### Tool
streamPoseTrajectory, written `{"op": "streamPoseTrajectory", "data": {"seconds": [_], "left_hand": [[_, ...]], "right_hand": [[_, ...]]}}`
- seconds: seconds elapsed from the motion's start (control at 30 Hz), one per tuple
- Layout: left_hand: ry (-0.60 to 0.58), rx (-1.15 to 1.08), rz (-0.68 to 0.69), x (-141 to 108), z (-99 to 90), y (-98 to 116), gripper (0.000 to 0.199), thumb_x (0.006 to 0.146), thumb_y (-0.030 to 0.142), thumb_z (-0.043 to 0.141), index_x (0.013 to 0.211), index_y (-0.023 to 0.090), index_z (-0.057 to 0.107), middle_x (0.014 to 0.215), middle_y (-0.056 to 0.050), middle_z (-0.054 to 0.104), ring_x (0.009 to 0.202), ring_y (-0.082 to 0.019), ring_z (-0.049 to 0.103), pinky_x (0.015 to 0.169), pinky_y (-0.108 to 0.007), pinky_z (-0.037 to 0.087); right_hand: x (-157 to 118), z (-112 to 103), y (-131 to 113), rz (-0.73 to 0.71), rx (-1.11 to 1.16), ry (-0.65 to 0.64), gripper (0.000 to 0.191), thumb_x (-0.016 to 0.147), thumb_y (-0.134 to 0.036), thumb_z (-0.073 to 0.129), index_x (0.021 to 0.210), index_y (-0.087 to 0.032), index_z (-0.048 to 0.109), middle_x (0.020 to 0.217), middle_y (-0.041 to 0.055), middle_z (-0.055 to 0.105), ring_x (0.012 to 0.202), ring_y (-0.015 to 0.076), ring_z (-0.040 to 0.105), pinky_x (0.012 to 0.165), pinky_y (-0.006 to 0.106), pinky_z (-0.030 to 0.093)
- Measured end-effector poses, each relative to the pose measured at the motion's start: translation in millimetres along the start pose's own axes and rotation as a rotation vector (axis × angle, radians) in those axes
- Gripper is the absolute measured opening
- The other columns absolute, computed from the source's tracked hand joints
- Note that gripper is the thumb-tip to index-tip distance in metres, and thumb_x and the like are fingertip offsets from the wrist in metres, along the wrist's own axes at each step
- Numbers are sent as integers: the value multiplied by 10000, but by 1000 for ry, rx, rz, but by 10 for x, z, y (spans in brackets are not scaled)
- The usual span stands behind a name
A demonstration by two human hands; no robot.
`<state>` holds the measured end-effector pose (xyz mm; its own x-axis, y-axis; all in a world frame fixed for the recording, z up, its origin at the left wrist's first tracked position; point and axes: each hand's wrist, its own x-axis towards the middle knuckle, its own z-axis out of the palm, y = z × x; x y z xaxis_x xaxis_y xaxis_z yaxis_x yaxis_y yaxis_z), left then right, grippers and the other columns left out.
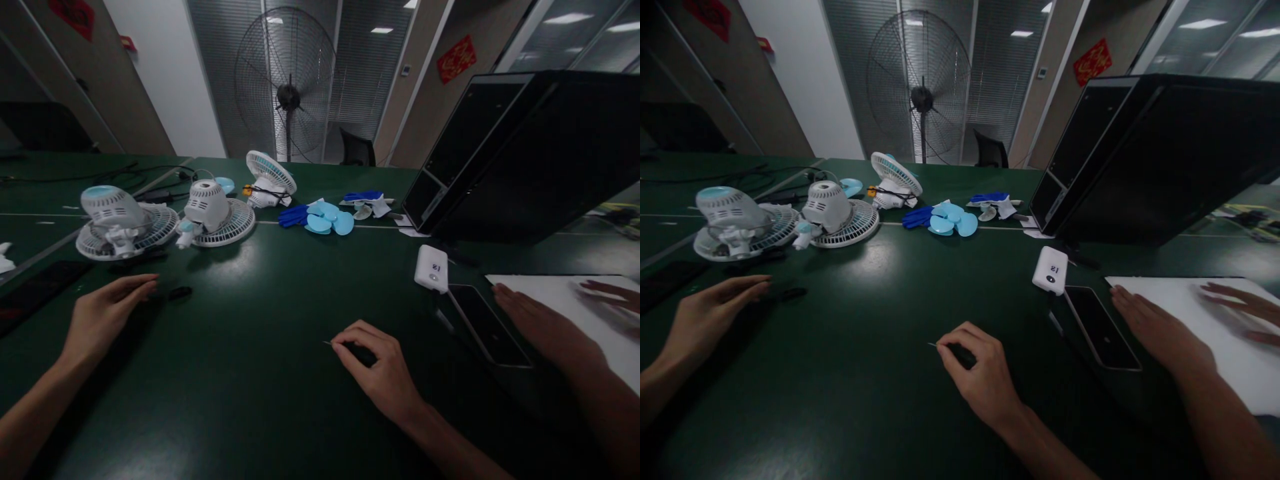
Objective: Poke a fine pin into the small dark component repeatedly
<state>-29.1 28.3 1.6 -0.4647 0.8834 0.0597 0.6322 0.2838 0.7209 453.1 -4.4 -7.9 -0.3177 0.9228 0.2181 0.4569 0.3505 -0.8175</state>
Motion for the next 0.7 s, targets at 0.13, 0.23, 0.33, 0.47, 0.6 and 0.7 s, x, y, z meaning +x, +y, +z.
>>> {"op": "streamPoseTrajectory", "data": {"seconds": [0.13,0.23,0.33,0.47,0.6,0.7], "left_hand": [[2,-93,-9,-6,24,-38,580,806,573,723,1268,222,723,1260,-43,765,1164,-299,705,1064,-404,523],[17,-141,-30,13,46,-89,574,801,557,746,1264,219,731,1245,-46,774,1160,-296,717,1087,-406,515],[30,-167,-62,6,63,-66,568,807,560,749,1270,230,733,1239,-39,777,1166,-288,721,1108,-401,502],[42,-125,-80,-27,76,34,593,781,568,765,1272,235,740,1217,-34,786,1234,-311,682,1149,-448,459],[70,-111,-108,-17,72,47,618,719,545,803,1247,226,756,1246,-51,776,1288,-338,644,1188,-481,404],[55,-92,-105,-8,51,19,616,708,543,806,1232,222,762,1243,-64,776,1276,-351,649,1189,-495,398]], "right_hand": [[10,5,-6,-10,1,-3,113,974,-194,664,975,-250,763,957,9,727,875,173,709,780,298,556],[15,2,-12,-9,7,-3,115,970,-188,662,962,-242,764,944,12,727,863,175,708,766,296,555],[12,-3,-16,-8,3,2,111,969,-195,668,964,-246,766,946,12,728,864,176,708,769,298,554],[7,-5,-17,-4,6,-8,112,972,-194,671,981,-252,766,961,7,728,873,169,709,782,291,553],[6,-5,-22,-5,1,-11,117,969,-179,669,981,-246,765,957,8,727,874,167,708,776,285,552],[2,-8,-31,4,-5,-23,118,975,-189,662,990,-243,765,965,14,727,873,173,708,762,289,556]]}}
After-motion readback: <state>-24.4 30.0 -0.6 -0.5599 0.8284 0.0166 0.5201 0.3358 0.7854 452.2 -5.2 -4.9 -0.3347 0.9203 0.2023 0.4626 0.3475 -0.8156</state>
